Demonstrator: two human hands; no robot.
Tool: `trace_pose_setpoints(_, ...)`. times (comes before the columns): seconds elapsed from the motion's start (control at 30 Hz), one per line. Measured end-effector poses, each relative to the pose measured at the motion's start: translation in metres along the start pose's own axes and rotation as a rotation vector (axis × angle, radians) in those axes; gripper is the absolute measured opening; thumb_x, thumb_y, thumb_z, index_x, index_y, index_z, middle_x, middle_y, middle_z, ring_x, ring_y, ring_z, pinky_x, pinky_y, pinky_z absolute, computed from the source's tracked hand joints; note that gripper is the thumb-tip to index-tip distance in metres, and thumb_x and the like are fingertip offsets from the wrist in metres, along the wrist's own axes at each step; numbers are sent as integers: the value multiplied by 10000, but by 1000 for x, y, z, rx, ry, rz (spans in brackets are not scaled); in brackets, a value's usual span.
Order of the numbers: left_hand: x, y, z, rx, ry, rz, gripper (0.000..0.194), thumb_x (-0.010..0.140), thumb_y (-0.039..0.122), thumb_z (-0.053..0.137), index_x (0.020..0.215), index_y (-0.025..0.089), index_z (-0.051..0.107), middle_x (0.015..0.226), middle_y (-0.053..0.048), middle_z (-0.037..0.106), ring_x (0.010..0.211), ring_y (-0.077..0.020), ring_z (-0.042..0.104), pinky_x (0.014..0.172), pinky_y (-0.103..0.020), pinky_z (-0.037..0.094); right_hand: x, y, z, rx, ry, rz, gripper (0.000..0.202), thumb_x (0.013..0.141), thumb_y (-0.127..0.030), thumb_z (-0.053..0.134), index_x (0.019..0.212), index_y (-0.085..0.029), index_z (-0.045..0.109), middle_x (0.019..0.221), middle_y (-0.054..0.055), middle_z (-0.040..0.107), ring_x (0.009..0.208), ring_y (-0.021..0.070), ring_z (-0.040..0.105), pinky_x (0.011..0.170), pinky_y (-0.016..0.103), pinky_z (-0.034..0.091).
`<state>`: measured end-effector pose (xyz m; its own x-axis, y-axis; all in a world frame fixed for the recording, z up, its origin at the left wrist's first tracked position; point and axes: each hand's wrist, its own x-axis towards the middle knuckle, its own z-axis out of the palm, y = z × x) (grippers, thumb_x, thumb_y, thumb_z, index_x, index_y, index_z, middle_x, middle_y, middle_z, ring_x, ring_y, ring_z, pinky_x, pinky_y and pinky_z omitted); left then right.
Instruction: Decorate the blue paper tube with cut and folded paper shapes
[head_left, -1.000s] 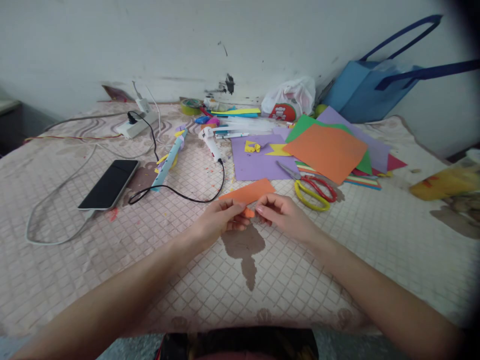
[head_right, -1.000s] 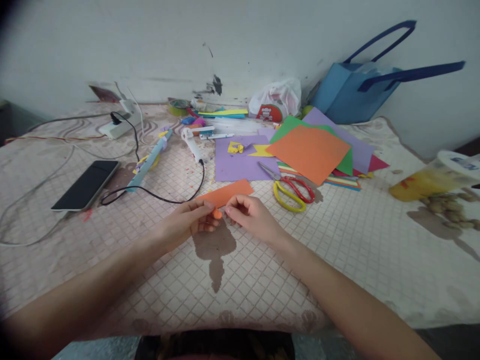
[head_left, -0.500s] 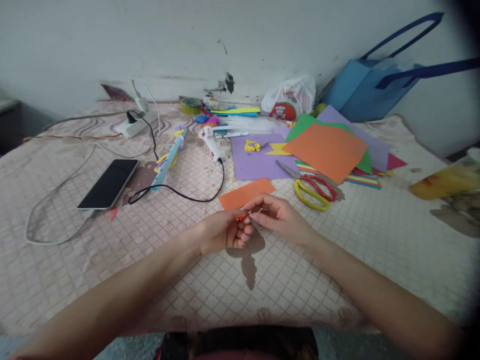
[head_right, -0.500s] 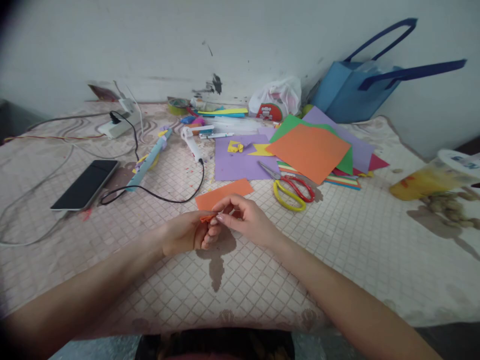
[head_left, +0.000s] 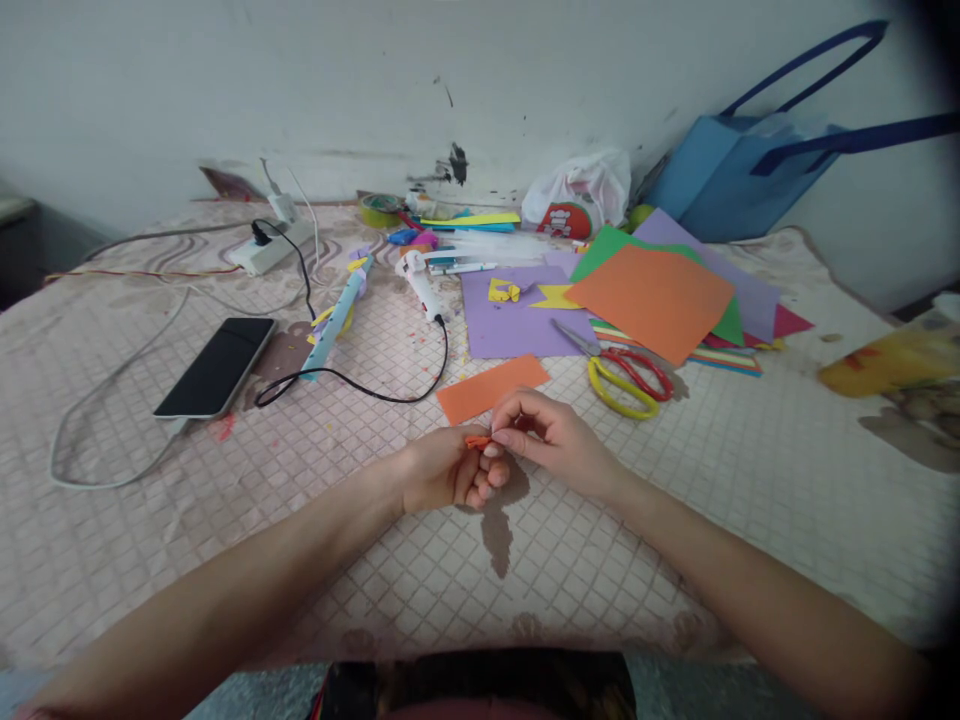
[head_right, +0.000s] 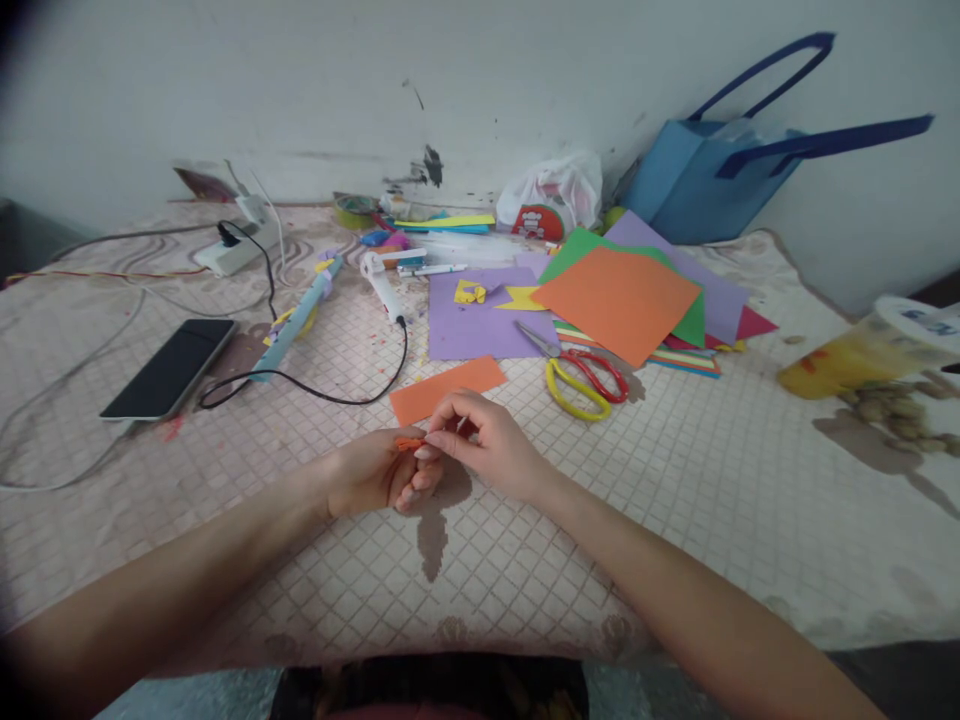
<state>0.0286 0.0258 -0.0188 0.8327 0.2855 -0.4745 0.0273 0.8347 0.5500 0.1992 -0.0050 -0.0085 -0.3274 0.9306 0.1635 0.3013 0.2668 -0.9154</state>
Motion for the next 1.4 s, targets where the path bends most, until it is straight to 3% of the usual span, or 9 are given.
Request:
trace_pose_setpoints(0.2,0,0,-1,25,-4,10,192,839,230,392,653,185,381,521,13,530,398,-81,477,405,-172,342,-1,2,0,-37,-24,-12,57,866,-214,534,810,-207,540,843,6,568,785,137,543,704,285,439)
trace_pose_setpoints(0.37,0,2,2,20,33,-19,214,855,224,363,659,172,430,521,8,526,405,-75,490,405,-163,347,0,0,2,66,-24,79,58,865,-236,530,820,-199,526,817,2,555,741,131,543,677,283,437)
trace_pose_setpoints(0.53,0,3,0,45,64,-21,283,895,331,396,715,149,516,545,1,555,432,-68,518,436,-157,382,1,2,0,235,-25,179,115,856,-285,550,800,-192,514,747,-19,535,665,110,514,633,266,413)
trace_pose_setpoints(0.7,0,5,-8,192,218,167,285,879,383,475,815,129,586,662,-47,638,544,-109,596,530,-217,466,2,12,-9,299,-39,282,176,834,-346,585,792,-182,537,725,-15,550,621,101,480,564,251,367)
trace_pose_setpoints(0.8,-2,8,-8,236,342,321,309,866,405,511,831,113,604,741,-59,640,605,-112,604,559,-225,476,3,14,-13,360,-82,324,167,811,-325,603,773,-177,533,680,-25,536,598,95,491,547,242,370)
trace_pose_setpoints(0.87,-3,9,-5,281,365,379,293,853,397,540,839,111,605,766,-56,636,621,-108,598,570,-224,474,3,13,-13,388,-96,346,154,791,-301,613,757,-174,532,658,-30,532,579,88,488,534,234,367)
trace_pose_setpoints(1.03,-5,8,-2,415,396,417,205,795,327,636,811,132,576,717,-26,631,611,-90,578,601,-216,453,3,11,-14,398,-70,382,165,787,-312,617,762,-171,535,687,-20,550,595,87,502,545,232,383)
trace_pose_setpoints(1.2,-5,7,-2,414,439,459,172,786,294,630,784,139,557,711,-10,618,615,-86,573,597,-213,444,2,10,-13,415,-28,335,225,846,-391,570,799,-176,525,714,-23,543,596,83,504,550,232,397)
trace_pose_setpoints(1.4,-5,6,3,418,445,471,193,777,305,645,772,134,556,672,-7,619,572,-81,566,583,-211,456,2,11,-10,333,-56,304,237,807,-392,635,847,-173,553,714,-23,552,577,80,488,518,220,377)
